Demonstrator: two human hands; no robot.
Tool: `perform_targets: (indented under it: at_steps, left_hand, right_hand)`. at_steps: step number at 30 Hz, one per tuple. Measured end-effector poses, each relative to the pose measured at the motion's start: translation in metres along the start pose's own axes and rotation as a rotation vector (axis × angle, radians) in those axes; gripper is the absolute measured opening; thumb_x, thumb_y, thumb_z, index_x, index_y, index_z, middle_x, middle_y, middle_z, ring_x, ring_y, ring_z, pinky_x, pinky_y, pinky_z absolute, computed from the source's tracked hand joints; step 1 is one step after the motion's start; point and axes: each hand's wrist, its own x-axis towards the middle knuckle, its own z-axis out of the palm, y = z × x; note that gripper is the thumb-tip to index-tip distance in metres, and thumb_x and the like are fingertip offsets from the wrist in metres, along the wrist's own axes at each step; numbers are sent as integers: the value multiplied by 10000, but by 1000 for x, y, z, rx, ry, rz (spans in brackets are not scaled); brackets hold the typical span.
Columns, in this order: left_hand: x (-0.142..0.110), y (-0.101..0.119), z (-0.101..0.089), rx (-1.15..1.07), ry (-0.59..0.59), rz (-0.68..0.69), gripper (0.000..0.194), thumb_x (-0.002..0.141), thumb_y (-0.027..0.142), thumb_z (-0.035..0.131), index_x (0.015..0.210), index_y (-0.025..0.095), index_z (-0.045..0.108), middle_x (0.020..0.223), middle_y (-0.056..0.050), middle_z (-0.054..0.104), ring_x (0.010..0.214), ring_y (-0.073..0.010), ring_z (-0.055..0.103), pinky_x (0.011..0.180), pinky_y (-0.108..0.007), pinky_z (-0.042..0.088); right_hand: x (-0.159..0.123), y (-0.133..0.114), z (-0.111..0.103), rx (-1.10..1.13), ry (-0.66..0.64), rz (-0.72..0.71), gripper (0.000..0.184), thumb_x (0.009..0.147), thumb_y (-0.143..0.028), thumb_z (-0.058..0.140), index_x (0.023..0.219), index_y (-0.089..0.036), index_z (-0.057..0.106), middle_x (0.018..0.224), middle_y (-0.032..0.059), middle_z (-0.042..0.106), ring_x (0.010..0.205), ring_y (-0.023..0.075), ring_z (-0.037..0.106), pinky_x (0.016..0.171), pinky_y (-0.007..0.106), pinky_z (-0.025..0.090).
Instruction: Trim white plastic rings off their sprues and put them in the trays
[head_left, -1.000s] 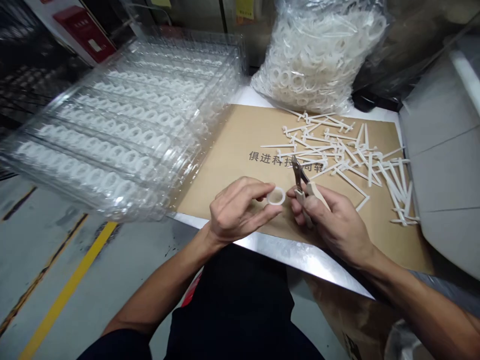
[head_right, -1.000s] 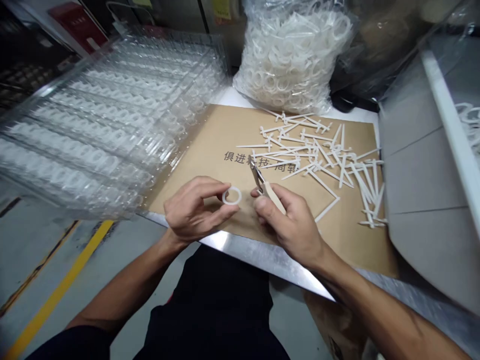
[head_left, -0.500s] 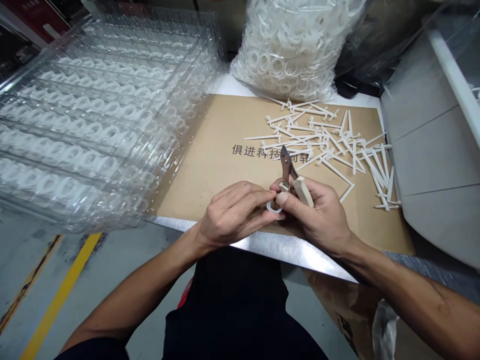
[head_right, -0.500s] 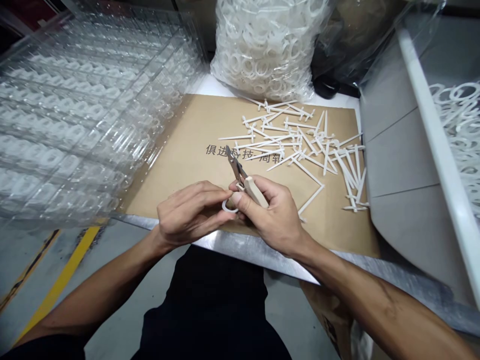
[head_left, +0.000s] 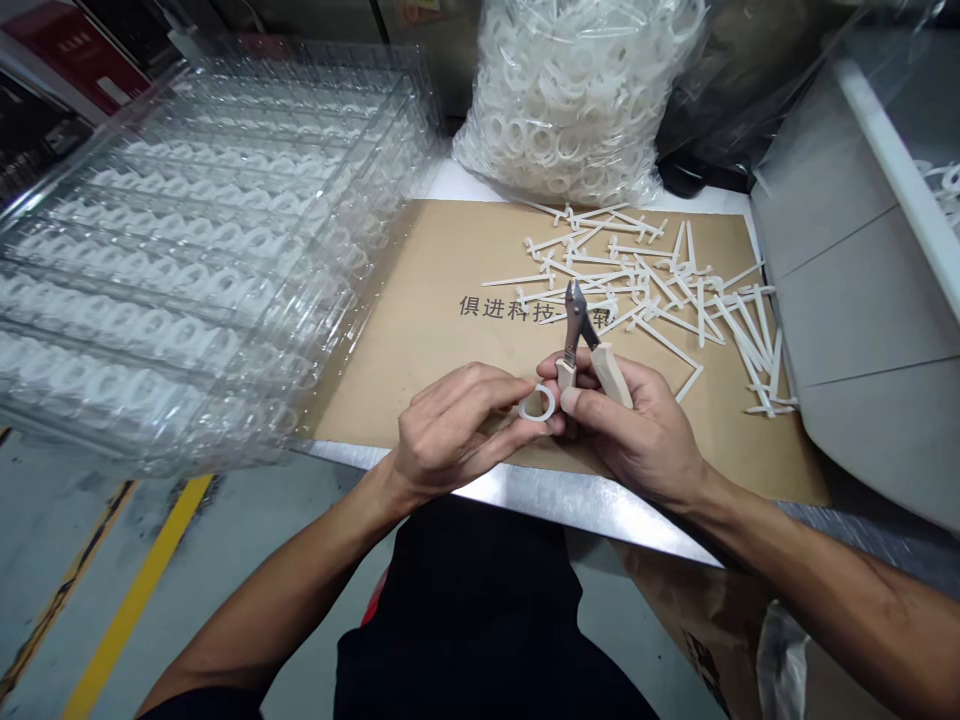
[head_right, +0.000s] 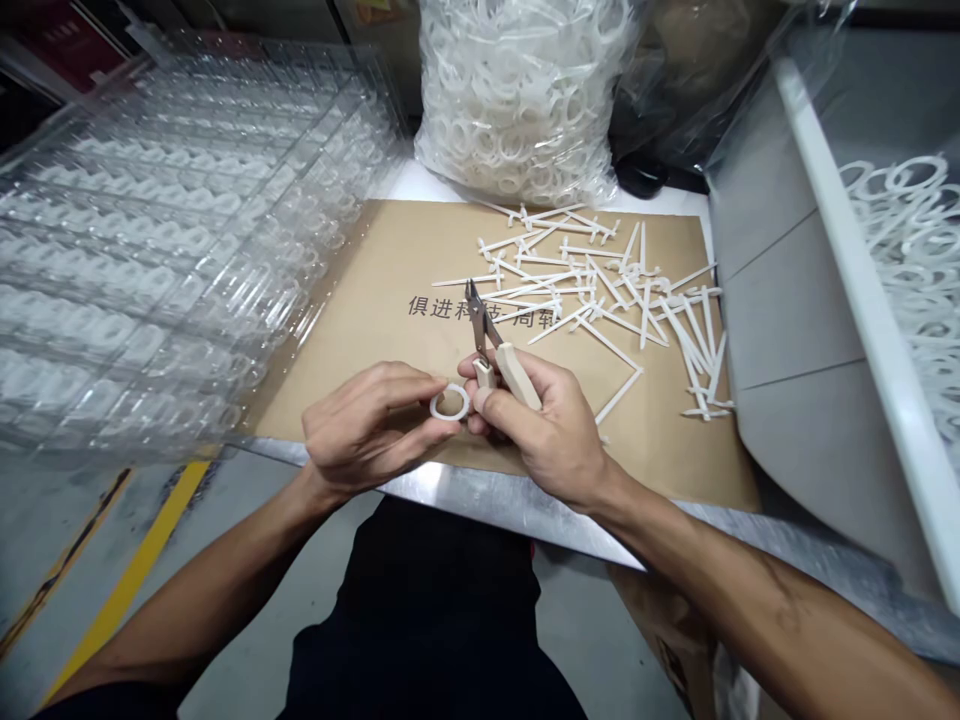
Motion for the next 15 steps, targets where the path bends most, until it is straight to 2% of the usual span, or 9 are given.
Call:
perform_targets:
  at_steps: [5,10,15]
  left_hand:
    - [1,0,1,-2,3,28,327,869,249,826,1130,123,674,910,-70,772,800,-142,726,749,-237,607]
    - [-1,0,2,-19,-32,66,325,883,246,811,1143,122,661,926,-80,770,825,-156,729,763,-258,614]
    - [-2,0,2,-17,-35,75,318,875,250,817,1122,115,669,933,-84,771,822,-159,733,762,-259,615]
  right_hand:
    - [0,0,1,-28,4,-9,148,937,-217,725,1080,-179,726,843,13,662,709,136,616,670,272,487]
    - [0,-3,5,-215,89,-23,140,901,-189,702,1039,-188,731,818,-8,638,625,115,546,595,262,441]
    - [-1,-5,8,-323,102,-49,128,895,-223,679,1008,-182,721,783,-13,625,615,127,541,598,276,439]
